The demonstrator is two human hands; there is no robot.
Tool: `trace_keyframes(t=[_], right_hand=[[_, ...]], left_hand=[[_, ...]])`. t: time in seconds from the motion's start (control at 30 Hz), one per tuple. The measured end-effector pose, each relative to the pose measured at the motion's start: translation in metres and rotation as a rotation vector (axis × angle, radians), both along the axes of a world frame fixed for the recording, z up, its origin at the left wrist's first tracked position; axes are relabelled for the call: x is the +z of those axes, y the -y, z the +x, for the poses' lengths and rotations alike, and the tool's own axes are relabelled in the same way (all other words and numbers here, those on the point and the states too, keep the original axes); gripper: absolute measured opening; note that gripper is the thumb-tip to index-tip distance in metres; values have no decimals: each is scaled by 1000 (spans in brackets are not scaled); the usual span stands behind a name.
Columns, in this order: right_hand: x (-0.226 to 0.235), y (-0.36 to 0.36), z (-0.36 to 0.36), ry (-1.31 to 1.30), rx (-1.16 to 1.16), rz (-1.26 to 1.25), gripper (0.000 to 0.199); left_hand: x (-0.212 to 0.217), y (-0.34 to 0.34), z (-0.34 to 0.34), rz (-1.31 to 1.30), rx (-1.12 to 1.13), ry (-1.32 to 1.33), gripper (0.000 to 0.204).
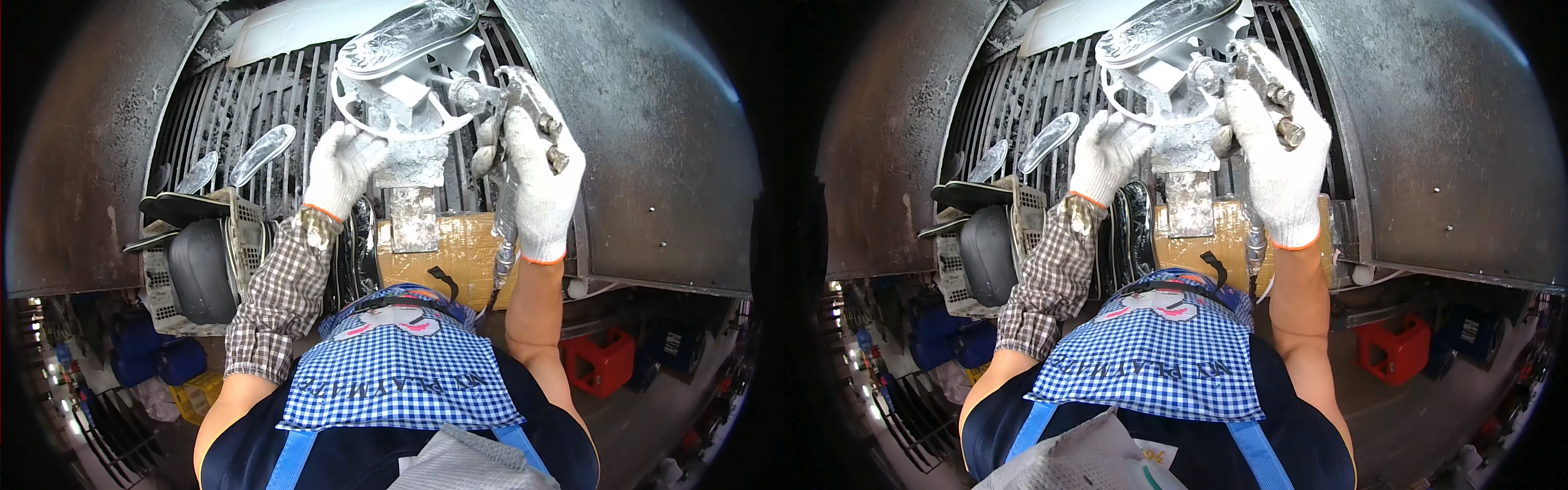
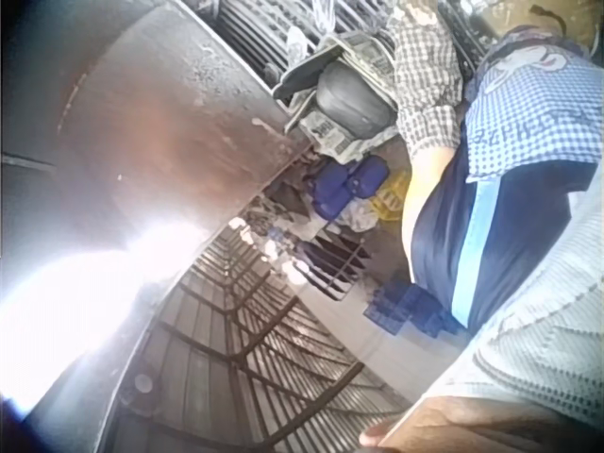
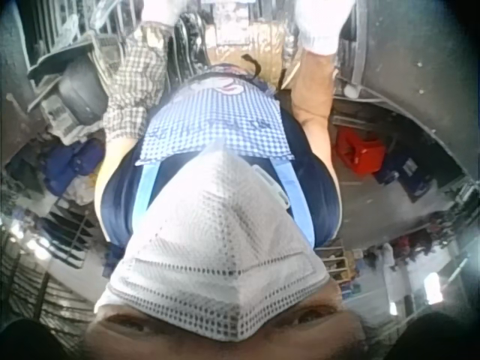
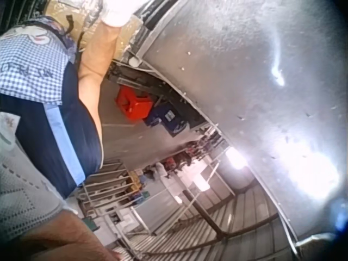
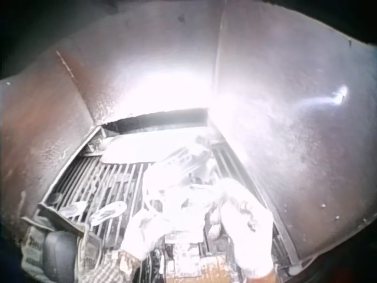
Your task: The person spray paints a white plastic fan blade and several flip-flops with white paint. They hold the items with one hand and use a spray gun with the other, rotating the objects to apply paint to different sides.
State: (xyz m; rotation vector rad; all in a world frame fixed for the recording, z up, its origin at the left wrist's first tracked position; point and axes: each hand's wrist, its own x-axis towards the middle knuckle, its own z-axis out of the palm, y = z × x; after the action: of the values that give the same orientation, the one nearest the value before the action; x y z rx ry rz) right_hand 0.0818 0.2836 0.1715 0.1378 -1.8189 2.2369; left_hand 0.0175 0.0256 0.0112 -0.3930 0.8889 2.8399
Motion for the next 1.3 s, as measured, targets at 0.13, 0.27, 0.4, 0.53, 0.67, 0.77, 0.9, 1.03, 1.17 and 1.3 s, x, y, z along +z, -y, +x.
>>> trace_keyframes(t=[0.13,0.27,0.4,0.53,0.67,0.77,0.9,1.03,1.17,1.3], right_hand=[[-7,-7,-13,-60,-45,3,41],[-4,-13,-14,-53,-33,-53,41],[0,-18,-18,-55,-44,-99,41],[0,-23,-18,-54,-75,-96,41],[-1,-27,-16,-61,-100,-118,40],[1,-31,-13,-54,-108,-117,40],[0,-36,-9,-67,-126,-124,41],[0,-39,-4,-58,-161,-137,42],[0,-44,-1,-72,-179,-125,43],[-1,-47,4,-79,-197,-159,43]], left_hand=[[16,-16,7,99,-41,5,48],[19,-12,7,175,-44,-6,40],[20,-3,3,149,-43,-35,55],[22,6,1,117,-44,-64,67],[21,16,-1,93,-32,-76,66],[21,25,-4,53,-7,-79,63],[24,30,-8,66,15,-86,60],[29,34,-11,121,65,-67,58],[33,37,-17,131,67,-93,58],[41,39,-20,35,119,-58,49]])
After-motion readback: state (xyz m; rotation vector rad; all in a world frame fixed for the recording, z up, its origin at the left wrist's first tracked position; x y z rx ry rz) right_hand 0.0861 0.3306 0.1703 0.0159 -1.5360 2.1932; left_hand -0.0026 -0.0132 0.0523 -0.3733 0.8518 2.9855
